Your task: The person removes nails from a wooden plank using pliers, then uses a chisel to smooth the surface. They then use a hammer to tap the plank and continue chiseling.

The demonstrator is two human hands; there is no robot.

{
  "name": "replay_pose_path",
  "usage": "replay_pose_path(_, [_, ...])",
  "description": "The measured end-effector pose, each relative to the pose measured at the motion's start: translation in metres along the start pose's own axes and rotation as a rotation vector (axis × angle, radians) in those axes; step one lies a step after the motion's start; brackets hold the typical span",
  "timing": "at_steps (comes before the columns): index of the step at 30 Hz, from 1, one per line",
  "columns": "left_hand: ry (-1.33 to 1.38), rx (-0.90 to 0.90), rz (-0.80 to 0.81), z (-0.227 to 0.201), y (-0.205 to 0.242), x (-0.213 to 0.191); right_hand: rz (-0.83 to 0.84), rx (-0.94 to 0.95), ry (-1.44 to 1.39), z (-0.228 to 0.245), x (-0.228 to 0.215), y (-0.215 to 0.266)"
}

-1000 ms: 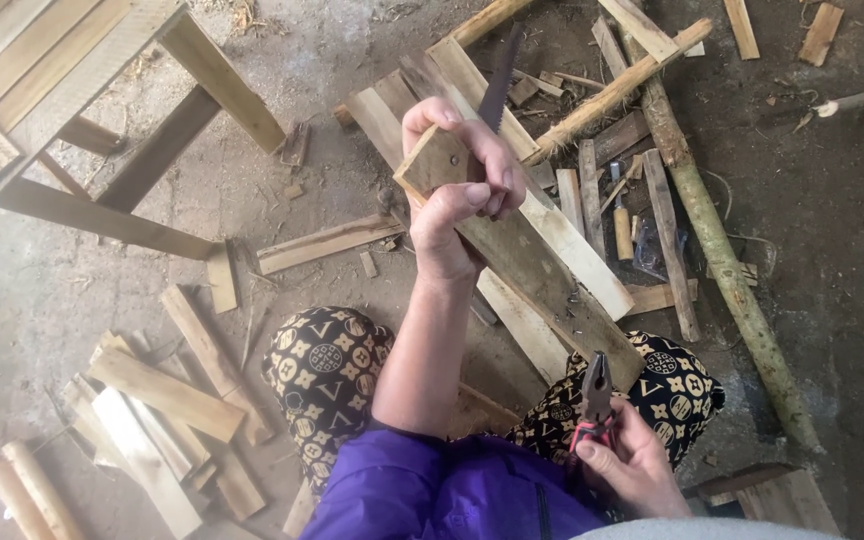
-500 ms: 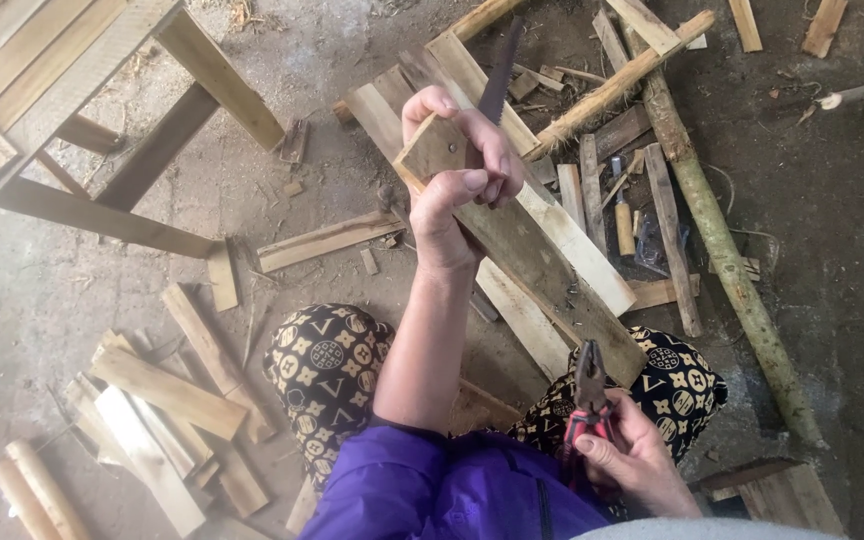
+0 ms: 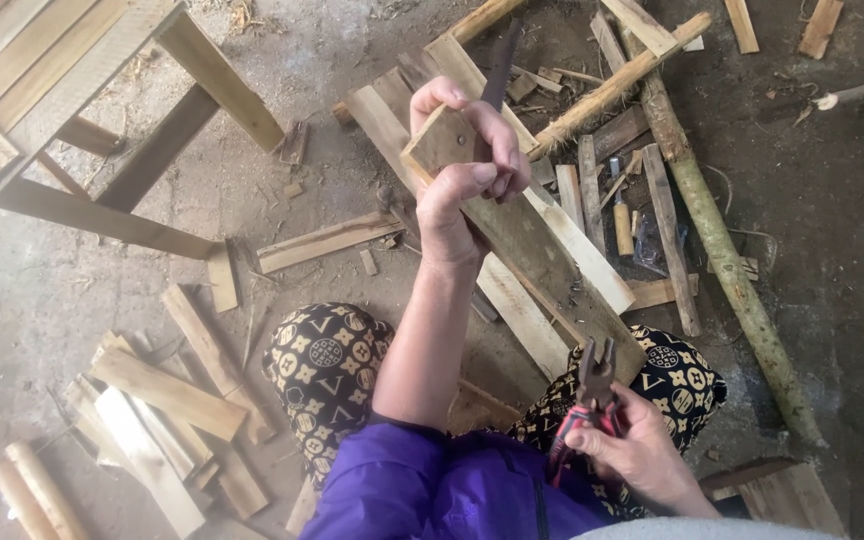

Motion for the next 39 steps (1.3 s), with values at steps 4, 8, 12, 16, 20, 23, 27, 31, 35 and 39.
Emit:
replay_pose_path(4, [0.031,0.016,0.030,-0.001,0.000,0.008,0.098,-0.022,-0.137,0.003,0.019,-0.010])
replay_pose_path(8, [0.101,0.037,0.108,-0.003,0.001,0.013,0.065,0.057,-0.239,-0.023,0.017,-0.013])
replay_pose_path(12, [0.134,0.024,0.155,-0.001,0.001,0.017,0.158,-0.013,-0.206,-0.032,0.026,-0.016])
replay_pose_path(16, [0.181,0.059,0.258,-0.005,0.003,0.027,0.219,0.008,-0.413,-0.030,0.043,-0.014])
replay_pose_path(20, [0.214,0.087,0.341,-0.007,0.003,0.033,0.180,0.064,-0.472,-0.020,0.052,-0.009])
replay_pose_path(23, [0.208,0.068,0.278,-0.011,0.008,0.036,0.176,0.060,-0.497,-0.019,0.052,-0.009])
replay_pose_path(27, [0.211,0.064,0.288,-0.012,0.010,0.038,0.267,-0.164,-0.557,-0.006,0.058,-0.019])
replay_pose_path(31, [0.198,0.048,0.290,-0.011,0.013,0.038,0.063,-0.205,-0.162,-0.009,0.043,-0.020])
replay_pose_path(35, [0.217,0.036,0.298,-0.009,0.018,0.040,0.052,-0.144,0.036,0.018,0.050,-0.013])
replay_pose_path(39, [0.204,0.038,0.286,-0.012,0.020,0.042,0.104,-0.148,0.054,0.029,0.060,-0.016])
Point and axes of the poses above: each hand's wrist, its own y-axis away from the middle knuckle, its own x-axis out of the palm, z = x × y, the point moved 10 cm from there along -y, towards the middle knuckle, and after that the axes turned 5 degrees about -x, right-handed, at the moved point
